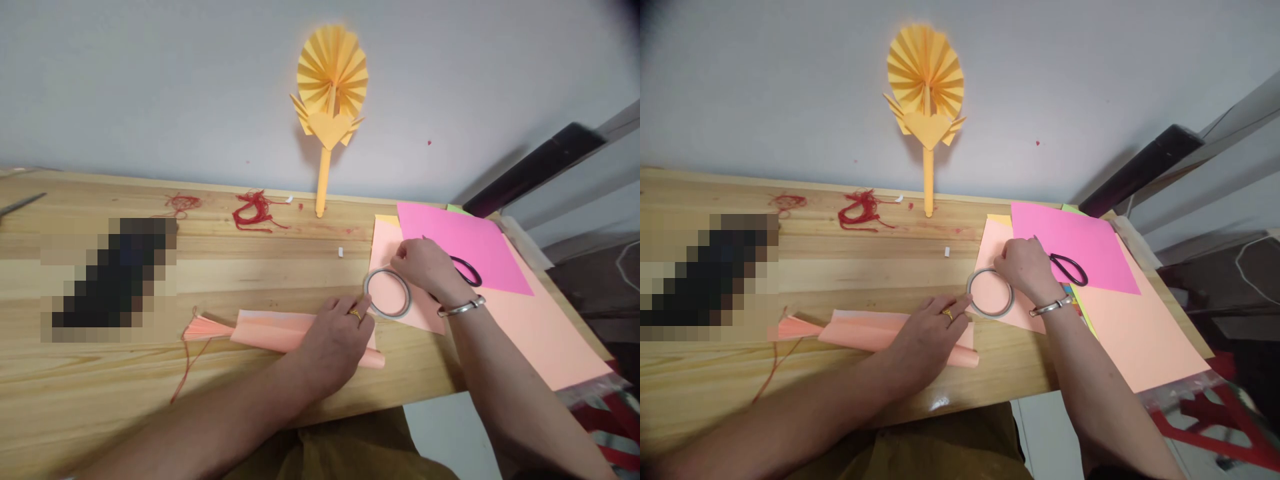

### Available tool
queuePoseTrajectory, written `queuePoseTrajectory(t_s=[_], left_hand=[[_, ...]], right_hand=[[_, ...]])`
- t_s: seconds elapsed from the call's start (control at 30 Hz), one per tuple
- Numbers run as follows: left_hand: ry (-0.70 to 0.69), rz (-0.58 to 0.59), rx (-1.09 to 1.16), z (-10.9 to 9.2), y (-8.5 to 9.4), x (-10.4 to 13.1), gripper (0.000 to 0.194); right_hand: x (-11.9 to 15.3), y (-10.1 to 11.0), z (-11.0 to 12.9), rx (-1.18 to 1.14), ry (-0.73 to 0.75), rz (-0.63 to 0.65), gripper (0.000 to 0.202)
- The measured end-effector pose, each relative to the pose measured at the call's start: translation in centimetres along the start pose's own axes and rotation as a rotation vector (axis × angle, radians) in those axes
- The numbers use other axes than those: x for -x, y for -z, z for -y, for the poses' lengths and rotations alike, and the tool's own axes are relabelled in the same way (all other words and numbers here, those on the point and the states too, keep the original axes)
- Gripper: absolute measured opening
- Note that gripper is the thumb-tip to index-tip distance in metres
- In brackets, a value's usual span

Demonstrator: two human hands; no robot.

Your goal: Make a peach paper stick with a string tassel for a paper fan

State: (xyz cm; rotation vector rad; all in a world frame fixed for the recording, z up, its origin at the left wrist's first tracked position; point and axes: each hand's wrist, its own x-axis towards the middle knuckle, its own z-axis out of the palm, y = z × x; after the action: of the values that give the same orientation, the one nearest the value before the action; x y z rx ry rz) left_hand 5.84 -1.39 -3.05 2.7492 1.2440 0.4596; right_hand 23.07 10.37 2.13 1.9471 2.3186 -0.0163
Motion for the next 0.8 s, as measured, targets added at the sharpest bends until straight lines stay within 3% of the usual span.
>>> queuePoseTrajectory(t_s=[0.1,0.2,0.3,0.4,0.47,0.53,0.67,0.8], left_hand=[[0.000,-0.001,0.009,0.0,-0.1,0.0,0.018],[0.006,-0.019,0.014,0.0,-0.2,-0.1,0.018],[0.002,-0.021,0.018,0.0,-0.2,-0.1,0.018],[0.001,-0.021,0.019,0.0,-0.2,0.0,0.019],[0.007,-0.024,0.016,0.0,-0.3,0.0,0.020],[0.007,-0.020,0.014,0.0,-0.3,0.1,0.021],[-0.004,-0.014,0.015,0.1,-0.3,0.1,0.021],[-0.005,-0.025,0.001,0.1,-0.3,0.2,0.019]], right_hand=[[0.7,-0.3,-0.6,0.060,0.078,0.049,0.023],[1.4,-0.6,-1.4,0.103,0.050,0.038,0.022],[2.2,-0.7,-1.9,0.099,0.015,-0.114,0.019],[2.9,-0.5,-1.5,-0.043,0.233,-0.226,0.025],[3.2,-0.4,-0.8,-0.114,0.414,-0.206,0.037],[3.3,-0.3,-0.2,-0.115,0.500,-0.163,0.039],[3.0,-0.6,0.4,-0.039,0.494,-0.130,0.023],[2.9,-1.0,0.1,-0.007,0.487,-0.140,0.019]])
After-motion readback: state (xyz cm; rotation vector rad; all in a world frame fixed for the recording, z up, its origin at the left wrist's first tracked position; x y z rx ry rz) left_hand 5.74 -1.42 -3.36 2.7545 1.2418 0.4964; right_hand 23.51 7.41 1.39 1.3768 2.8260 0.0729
